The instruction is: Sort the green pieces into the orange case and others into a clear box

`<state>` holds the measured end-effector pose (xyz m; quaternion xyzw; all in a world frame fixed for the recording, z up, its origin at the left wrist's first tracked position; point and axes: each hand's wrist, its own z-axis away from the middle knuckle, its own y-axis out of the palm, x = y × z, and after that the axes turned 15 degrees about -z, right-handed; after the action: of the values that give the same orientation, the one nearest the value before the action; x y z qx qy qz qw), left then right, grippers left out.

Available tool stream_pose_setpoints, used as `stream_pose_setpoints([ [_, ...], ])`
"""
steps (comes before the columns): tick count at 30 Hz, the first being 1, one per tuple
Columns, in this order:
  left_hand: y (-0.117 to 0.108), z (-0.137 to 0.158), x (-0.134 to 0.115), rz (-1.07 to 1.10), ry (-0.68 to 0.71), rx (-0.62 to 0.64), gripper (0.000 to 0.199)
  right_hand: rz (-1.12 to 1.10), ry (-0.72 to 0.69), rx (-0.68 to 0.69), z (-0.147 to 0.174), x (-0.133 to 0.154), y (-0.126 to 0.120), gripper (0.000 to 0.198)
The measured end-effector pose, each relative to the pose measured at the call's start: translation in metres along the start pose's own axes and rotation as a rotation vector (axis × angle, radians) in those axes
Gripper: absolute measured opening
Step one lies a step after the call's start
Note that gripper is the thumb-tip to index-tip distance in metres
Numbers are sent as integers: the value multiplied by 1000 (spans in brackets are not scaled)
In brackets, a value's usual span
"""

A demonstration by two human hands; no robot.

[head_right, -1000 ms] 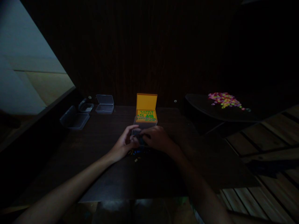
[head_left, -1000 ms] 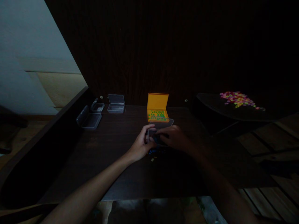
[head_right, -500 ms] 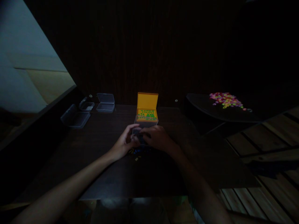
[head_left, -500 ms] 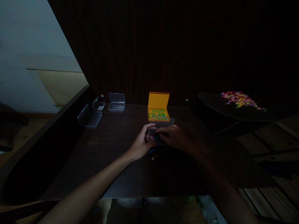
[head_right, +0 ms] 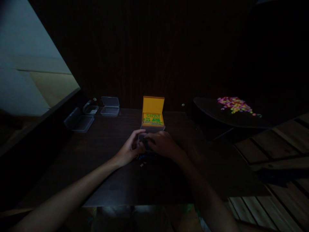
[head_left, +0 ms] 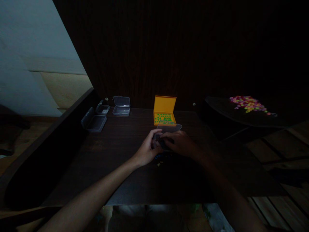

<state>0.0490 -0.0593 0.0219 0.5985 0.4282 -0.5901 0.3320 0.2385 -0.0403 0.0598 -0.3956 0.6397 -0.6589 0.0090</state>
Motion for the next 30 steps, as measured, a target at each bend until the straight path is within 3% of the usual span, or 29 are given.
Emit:
stream_pose_setpoints([
  [30, 0, 0, -1, -9, -7, 9, 63, -51, 31, 82, -2, 9, 0, 31],
])
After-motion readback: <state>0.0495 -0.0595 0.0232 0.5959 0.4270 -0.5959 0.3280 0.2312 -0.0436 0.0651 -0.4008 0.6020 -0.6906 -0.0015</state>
